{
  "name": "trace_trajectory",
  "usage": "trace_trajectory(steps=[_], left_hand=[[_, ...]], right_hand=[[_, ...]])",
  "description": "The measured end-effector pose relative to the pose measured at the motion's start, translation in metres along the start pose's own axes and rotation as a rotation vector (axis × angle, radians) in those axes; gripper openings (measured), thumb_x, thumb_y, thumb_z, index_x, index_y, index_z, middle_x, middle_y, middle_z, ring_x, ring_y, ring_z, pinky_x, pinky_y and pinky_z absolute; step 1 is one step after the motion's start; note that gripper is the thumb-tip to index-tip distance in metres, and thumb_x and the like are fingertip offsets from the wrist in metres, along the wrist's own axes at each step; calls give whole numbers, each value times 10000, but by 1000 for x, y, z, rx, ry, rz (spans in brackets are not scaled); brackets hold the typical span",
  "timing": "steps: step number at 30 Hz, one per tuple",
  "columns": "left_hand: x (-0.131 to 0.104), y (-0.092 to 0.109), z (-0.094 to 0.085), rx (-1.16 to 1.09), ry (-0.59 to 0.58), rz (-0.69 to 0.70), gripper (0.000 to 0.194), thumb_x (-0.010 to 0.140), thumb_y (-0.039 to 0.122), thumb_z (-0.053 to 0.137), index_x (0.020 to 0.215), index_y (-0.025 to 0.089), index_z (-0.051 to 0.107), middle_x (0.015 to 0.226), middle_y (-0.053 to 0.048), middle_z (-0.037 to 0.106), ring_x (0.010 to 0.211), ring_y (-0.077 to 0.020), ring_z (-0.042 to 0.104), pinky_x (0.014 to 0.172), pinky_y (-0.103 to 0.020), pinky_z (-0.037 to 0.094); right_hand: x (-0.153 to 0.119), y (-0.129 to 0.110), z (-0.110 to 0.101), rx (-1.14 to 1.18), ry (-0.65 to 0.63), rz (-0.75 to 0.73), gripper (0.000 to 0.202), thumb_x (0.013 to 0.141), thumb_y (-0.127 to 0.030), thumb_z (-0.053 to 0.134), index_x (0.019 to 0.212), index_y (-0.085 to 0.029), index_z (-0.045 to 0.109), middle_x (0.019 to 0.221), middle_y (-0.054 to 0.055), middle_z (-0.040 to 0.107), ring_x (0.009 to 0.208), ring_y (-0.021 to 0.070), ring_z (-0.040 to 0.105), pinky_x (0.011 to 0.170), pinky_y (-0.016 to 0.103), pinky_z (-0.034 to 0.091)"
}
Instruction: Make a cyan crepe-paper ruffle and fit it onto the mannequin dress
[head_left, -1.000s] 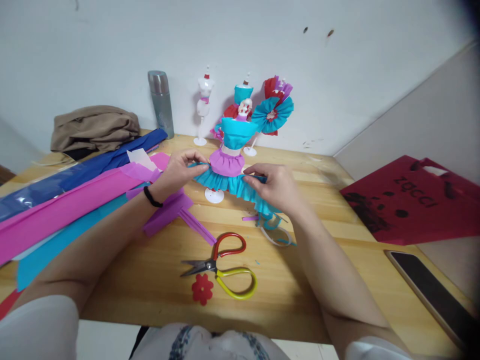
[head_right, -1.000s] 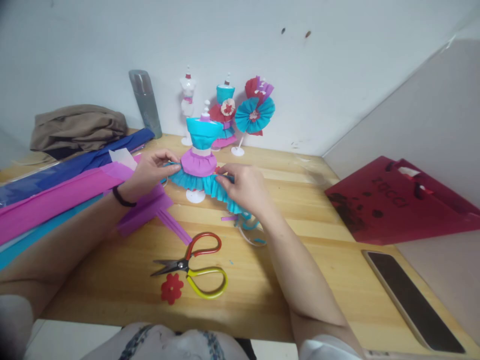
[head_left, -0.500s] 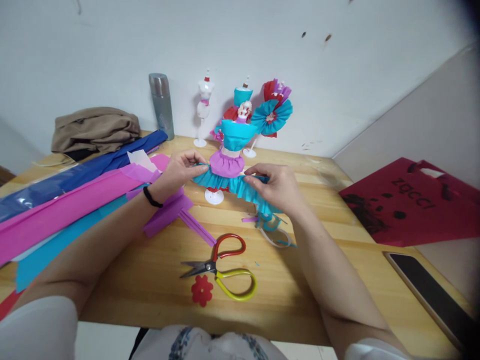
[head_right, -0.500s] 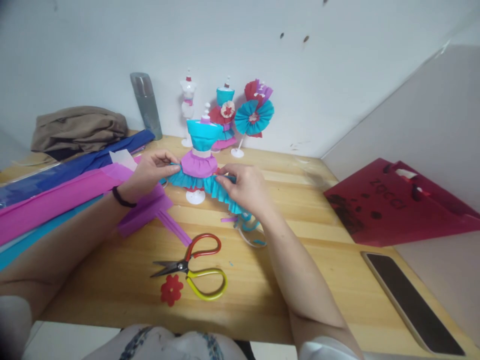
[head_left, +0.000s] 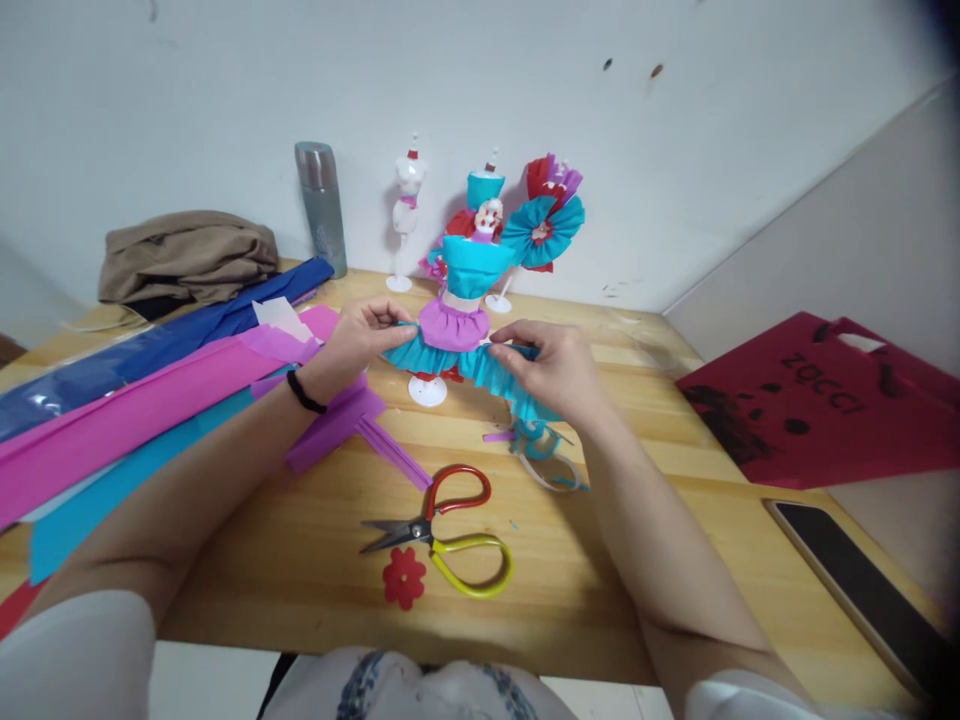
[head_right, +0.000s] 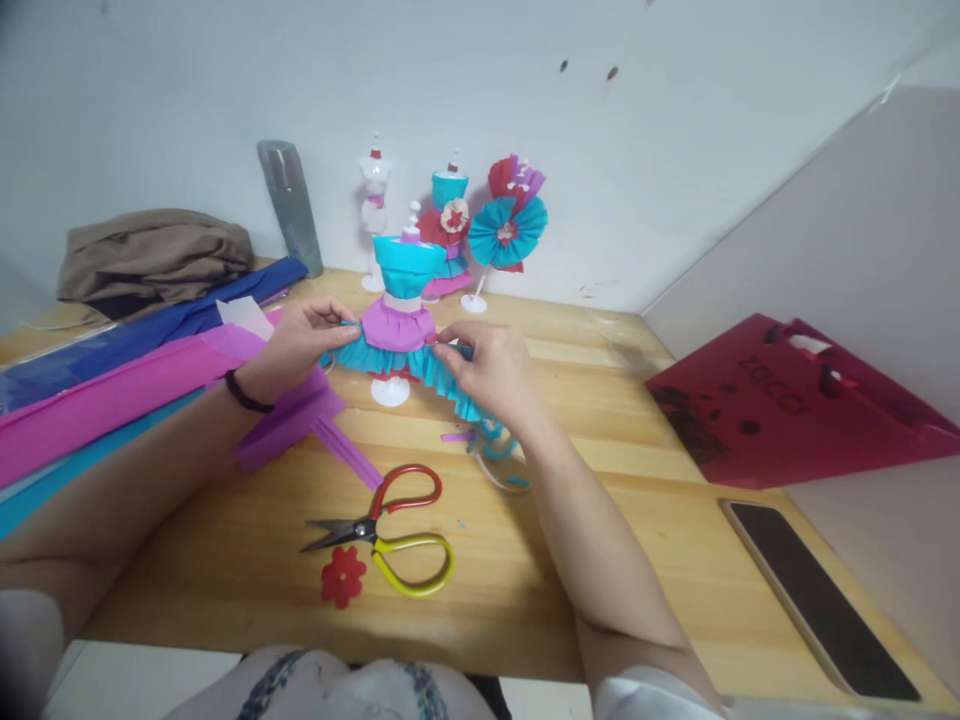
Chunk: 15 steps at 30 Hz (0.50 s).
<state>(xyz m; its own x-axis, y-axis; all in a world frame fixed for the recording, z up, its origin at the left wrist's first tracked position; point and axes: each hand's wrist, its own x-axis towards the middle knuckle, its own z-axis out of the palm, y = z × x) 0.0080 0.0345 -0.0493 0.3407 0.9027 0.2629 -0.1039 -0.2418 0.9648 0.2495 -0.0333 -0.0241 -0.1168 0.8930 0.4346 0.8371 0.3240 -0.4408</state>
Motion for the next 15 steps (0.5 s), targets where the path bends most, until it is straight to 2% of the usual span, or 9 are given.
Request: trace_trajectory(steps=[8,15], left_hand=[[-1,0,3,21,-2,1,270,618,305,838,699,169,620,592,28,617,508,-81,530,475,-207,434],[-1,0,1,-16,-25,-26,279,602,291,853,682,162,619,600,34,612,518,-74,531,494,-206,446]], right_hand=[[4,6,7,-19,-57,31,186,858,-304,611,883,-196,761,781,79,756,675,216,653,617,308,424],[4,6,3,45,-82,20,187,858,-295,615,888,-185,762,713,49,731,619,184,614,594,294,414]])
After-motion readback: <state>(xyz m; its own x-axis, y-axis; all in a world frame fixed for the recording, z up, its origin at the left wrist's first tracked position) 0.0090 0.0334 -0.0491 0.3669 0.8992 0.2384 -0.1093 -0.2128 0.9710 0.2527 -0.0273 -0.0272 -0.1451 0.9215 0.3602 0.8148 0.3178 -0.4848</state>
